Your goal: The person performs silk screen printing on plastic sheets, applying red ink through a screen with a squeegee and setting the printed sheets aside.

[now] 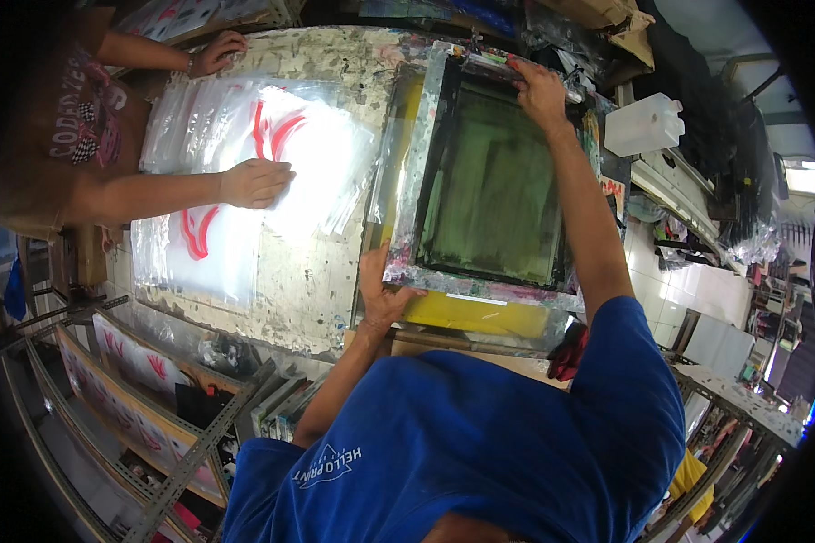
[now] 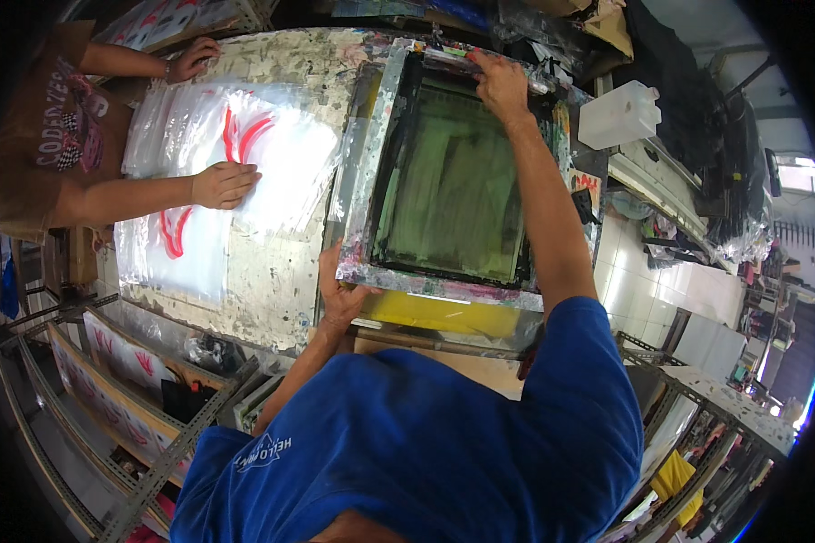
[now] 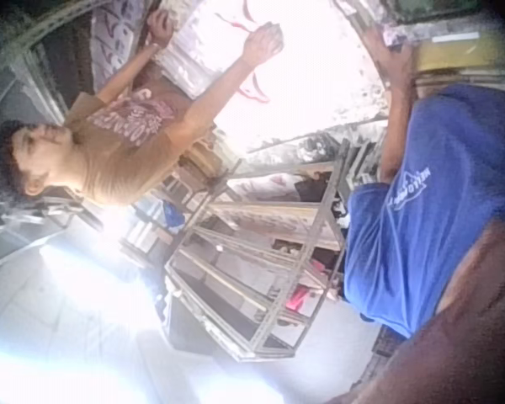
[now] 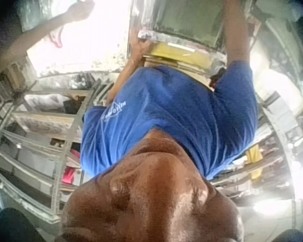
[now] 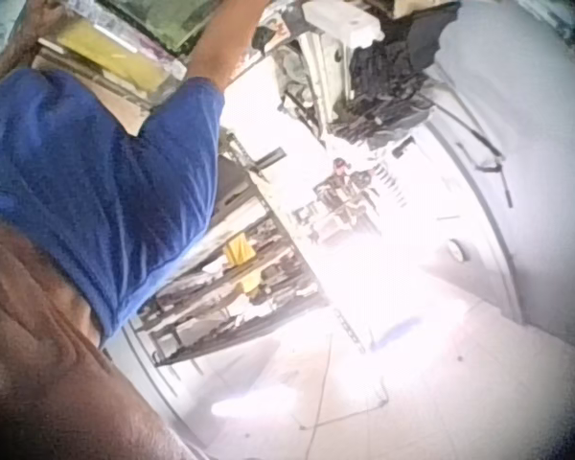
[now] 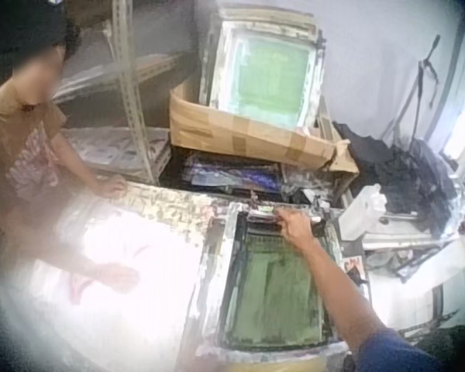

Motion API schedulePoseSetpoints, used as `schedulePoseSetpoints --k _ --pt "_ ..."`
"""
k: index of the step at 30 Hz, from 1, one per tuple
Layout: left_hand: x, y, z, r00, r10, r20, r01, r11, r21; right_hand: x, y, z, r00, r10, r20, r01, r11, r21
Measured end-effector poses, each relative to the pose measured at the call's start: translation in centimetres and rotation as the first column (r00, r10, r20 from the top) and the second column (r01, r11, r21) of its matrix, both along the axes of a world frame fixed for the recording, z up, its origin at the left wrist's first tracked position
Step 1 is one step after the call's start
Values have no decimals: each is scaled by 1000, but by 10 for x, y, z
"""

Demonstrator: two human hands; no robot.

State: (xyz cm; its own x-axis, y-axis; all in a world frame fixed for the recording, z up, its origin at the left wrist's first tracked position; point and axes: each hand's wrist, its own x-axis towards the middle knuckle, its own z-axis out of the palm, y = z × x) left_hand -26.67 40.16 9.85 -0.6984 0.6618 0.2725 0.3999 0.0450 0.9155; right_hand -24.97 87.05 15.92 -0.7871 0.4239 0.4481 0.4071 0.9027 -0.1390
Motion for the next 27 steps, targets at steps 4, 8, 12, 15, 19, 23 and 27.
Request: schedulePoseSetpoints --k 4,8,12,15,19,23,27 --pt "-1 2 7 998 -10 -67 10 1000 5 13 12 17 995 -93 29 97 961 -258" --pt "1 -1 0 999 2 51 -1 1000 -20 59 5 34 979 -154 -134 65 860 -507" --pt "0 1 -6 993 15 119 -18 1000 23 109 -59 65 951 -159 -265 -57 753 -655" --pt "-1 2 4 999 26 34 -25 1000 -13 143 -129 73 973 -186 -135 -28 489 -872" --pt "1 5 10 998 18 61 -20 1000 18 157 -217 76 998 23 60 19 778 -628" --pt "-1 5 7 1000 18 -13 -17 999 35 151 -236 81 998 60 19 -45 892 -450" --pt "-3 3 14 990 48 -130 -55 997 -49 145 -234 93 994 95 44 -54 821 -568"
